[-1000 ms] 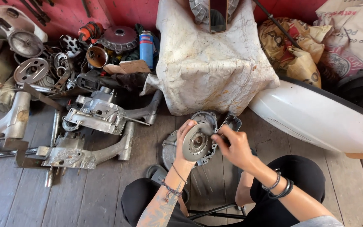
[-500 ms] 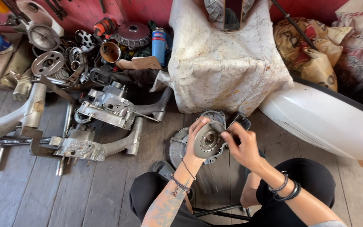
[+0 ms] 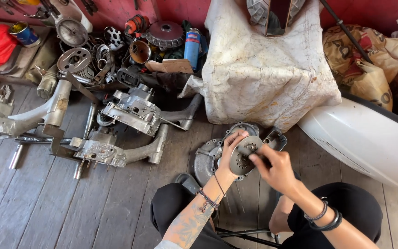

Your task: Scraping a clutch hub and inspecting a piston assembly among various motorcycle engine components.

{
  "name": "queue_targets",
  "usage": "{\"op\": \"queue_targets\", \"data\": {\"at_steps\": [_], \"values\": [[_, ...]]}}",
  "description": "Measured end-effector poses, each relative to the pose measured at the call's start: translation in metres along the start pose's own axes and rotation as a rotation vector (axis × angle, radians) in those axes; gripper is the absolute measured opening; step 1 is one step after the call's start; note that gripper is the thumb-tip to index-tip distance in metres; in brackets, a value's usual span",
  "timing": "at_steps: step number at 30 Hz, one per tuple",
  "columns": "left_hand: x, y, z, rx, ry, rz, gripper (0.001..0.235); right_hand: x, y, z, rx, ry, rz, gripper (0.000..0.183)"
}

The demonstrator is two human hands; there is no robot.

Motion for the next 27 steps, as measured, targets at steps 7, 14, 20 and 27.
{"op": "queue_targets", "data": {"at_steps": [7, 14, 20, 27], "values": [[-0.012, 0.013, -0.016, -0.058, -0.190, -0.001, 0.020, 0.010, 0.001, 0.005, -0.054, 0.070, 0.038, 0.018], [-0.013, 0.013, -0.015, -0.151, -0.148, 0.149, 0.017, 0.009, -0.001, 0.007, -0.016, 0.021, 0.043, 0.015], [-0.007, 0.003, -0.001, -0.183, -0.180, 0.205, 0.019, -0.005, -0.006, -0.005, 0.006, -0.023, 0.073, 0.016], [-0.007, 0.007, -0.008, -0.169, -0.200, 0.258, 0.019, 0.007, -0.008, 0.005, -0.005, -0.006, 0.046, 0.016]]}}
Point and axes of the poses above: each hand's wrist, its own z-axis towards the middle knuckle, its own x-axis out of the back of the hand, y = z × x, the point moved 4 cm from there along z, towards the middle knuckle, and after that the axes turned 10 degrees about z, right-handed, at the moved point
